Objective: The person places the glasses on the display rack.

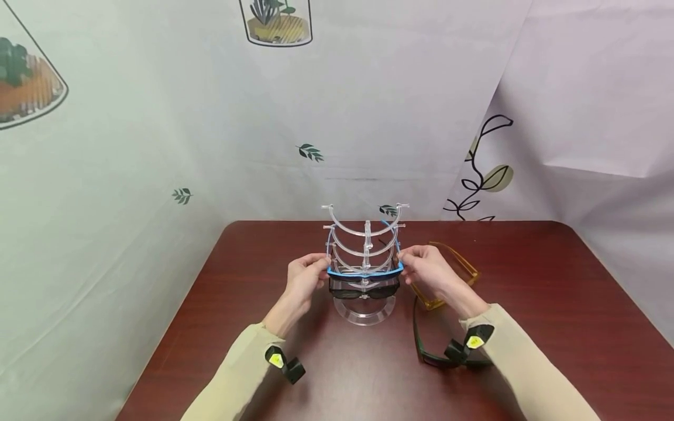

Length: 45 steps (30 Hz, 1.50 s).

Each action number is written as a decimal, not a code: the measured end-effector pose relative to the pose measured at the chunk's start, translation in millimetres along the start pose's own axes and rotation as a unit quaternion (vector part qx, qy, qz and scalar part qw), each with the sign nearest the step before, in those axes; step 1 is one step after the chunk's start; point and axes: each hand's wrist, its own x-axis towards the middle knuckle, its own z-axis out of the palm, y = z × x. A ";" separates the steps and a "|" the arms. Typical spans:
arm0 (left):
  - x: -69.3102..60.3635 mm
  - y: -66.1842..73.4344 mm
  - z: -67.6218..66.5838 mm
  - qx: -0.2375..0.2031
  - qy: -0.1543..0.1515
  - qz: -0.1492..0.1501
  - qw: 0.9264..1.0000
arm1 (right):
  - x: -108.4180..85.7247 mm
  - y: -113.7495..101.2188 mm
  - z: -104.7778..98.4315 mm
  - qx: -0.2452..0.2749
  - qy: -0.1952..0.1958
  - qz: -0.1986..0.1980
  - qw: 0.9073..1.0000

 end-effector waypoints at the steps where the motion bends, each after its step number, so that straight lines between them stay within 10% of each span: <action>1: -0.2 -0.1 0.0 0.000 0.001 0.000 1.000 | -0.2 0.2 0.2 -0.002 0.000 0.001 1.000; 45: -7.3 1.1 0.1 0.053 0.012 0.010 0.998 | -0.7 9.1 1.7 -0.055 0.027 -0.007 0.998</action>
